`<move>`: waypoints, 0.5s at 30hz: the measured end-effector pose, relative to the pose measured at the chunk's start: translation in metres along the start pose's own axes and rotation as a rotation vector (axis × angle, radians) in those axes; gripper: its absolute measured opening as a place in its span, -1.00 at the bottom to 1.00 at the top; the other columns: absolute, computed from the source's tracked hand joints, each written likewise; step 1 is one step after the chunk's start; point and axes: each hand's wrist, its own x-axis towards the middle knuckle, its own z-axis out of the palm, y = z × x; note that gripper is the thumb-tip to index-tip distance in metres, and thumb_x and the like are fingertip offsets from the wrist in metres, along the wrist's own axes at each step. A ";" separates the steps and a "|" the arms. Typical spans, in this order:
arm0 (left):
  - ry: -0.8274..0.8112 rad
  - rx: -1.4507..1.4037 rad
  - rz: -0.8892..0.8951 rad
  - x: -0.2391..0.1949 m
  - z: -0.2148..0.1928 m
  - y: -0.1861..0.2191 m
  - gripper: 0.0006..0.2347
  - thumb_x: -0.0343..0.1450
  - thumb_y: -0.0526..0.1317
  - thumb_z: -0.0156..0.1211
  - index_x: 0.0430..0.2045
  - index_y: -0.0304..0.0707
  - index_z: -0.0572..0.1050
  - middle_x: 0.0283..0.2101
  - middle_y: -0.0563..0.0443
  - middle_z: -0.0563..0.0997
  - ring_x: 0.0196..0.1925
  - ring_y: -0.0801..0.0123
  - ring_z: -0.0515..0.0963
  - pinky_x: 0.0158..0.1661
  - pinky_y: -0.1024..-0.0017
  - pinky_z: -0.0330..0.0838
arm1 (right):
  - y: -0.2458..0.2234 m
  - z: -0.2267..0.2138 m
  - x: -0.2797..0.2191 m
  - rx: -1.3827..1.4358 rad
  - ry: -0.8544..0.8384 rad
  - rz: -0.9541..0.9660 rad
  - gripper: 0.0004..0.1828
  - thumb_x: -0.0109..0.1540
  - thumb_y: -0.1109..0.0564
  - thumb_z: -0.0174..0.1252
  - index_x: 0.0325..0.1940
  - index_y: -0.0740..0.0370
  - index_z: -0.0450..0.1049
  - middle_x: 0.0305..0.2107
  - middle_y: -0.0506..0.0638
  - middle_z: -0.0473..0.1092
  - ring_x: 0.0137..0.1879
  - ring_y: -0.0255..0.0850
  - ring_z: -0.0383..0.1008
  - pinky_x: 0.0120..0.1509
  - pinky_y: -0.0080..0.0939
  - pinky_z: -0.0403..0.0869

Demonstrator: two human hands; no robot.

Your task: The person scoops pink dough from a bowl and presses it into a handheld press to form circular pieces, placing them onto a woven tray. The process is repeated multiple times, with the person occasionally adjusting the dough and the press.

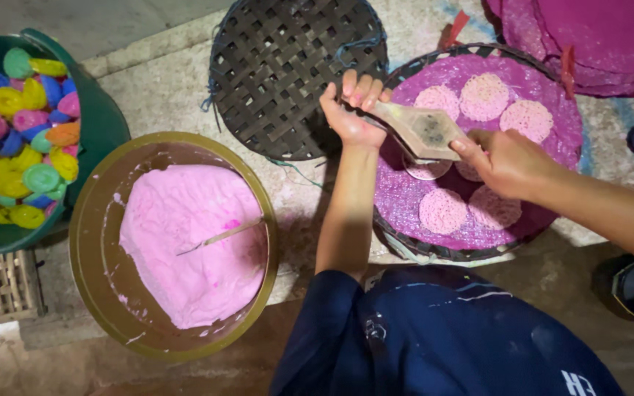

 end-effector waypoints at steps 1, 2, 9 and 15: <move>0.025 0.010 0.008 -0.003 -0.001 0.000 -0.74 0.48 0.04 -0.10 -0.58 0.00 0.23 -0.59 0.26 0.19 -0.51 0.48 0.21 -0.25 0.35 0.26 | 0.000 -0.001 0.000 0.014 -0.022 -0.004 -0.28 0.37 -0.38 -0.23 0.01 0.26 0.58 -0.44 0.36 0.52 -0.22 0.28 0.58 -0.03 0.22 0.47; 0.049 0.019 0.015 -0.006 -0.002 -0.002 -0.74 0.47 0.04 -0.10 -0.59 0.00 0.23 -0.59 0.26 0.19 -0.52 0.49 0.20 -0.26 0.36 0.26 | 0.000 -0.004 -0.001 0.027 -0.044 -0.007 -0.27 0.38 -0.38 -0.24 0.02 0.27 0.58 -0.43 0.36 0.52 -0.23 0.27 0.58 -0.03 0.21 0.48; 0.171 -0.034 0.017 -0.002 -0.008 -0.030 -0.77 0.42 0.03 -0.14 -0.61 0.02 0.22 -0.60 0.28 0.17 -0.53 0.50 0.20 -0.31 0.38 0.25 | -0.001 -0.026 -0.006 -0.145 -0.029 0.077 -0.26 0.39 -0.37 -0.23 0.07 0.27 0.60 -0.34 0.44 0.53 -0.15 0.31 0.56 -0.01 0.24 0.49; 0.163 0.041 0.006 0.014 -0.005 -0.022 -0.75 0.41 0.05 -0.14 -0.63 0.01 0.22 -0.63 0.27 0.17 -0.56 0.50 0.19 -0.33 0.38 0.24 | 0.008 -0.023 -0.005 -0.012 0.013 0.022 -0.29 0.40 -0.35 -0.23 0.11 0.26 0.57 -0.33 0.44 0.54 -0.15 0.32 0.57 0.03 0.21 0.49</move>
